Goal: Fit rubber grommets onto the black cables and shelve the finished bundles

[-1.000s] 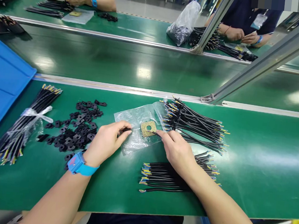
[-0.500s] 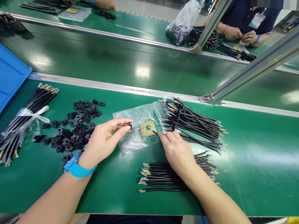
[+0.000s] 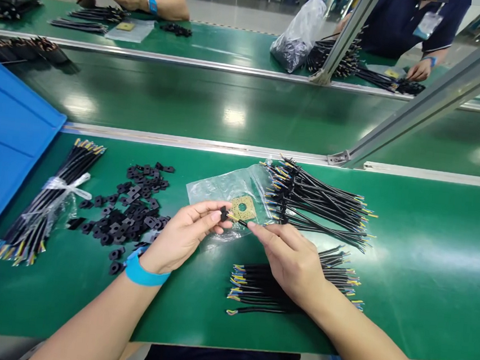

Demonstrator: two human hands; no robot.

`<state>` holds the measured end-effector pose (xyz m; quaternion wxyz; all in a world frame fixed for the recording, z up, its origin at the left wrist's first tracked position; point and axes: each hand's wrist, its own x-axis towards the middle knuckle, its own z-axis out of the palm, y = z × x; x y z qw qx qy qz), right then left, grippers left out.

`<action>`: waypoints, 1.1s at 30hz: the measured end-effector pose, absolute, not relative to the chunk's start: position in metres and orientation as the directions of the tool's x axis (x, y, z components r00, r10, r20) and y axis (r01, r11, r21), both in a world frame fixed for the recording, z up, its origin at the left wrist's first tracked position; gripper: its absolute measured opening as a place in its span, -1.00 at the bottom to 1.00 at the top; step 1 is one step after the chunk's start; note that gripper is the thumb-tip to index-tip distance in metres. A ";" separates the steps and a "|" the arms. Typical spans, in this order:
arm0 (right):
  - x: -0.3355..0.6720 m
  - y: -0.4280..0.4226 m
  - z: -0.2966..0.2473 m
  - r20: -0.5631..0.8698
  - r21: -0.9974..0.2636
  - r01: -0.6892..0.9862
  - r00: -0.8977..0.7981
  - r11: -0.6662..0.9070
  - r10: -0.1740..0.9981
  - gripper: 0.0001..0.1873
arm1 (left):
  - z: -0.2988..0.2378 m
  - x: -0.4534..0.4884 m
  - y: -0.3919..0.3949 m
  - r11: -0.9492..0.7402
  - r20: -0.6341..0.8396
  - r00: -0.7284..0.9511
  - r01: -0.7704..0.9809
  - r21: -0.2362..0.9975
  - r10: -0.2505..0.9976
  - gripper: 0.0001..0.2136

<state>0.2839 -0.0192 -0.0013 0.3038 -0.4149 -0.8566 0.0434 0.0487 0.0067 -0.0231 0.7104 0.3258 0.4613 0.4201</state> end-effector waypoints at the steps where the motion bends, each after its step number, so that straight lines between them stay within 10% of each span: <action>1: 0.285 -0.020 -0.001 0.484 -0.307 0.689 -0.480 0.656 0.731 -0.64 | -0.023 0.048 0.007 0.422 -0.370 0.225 -0.265 0.867 0.901 -0.61; 16: 0.288 -0.024 0.011 0.523 -0.084 0.638 -0.626 0.766 0.578 -0.70 | -0.022 0.056 -0.005 0.314 -0.285 0.302 -0.051 0.948 0.910 -0.74; 33: 0.283 -0.021 0.013 0.332 -0.620 0.534 -0.485 0.574 0.809 -0.77 | -0.004 0.051 -0.012 -0.392 0.284 0.358 0.276 0.878 0.889 -0.92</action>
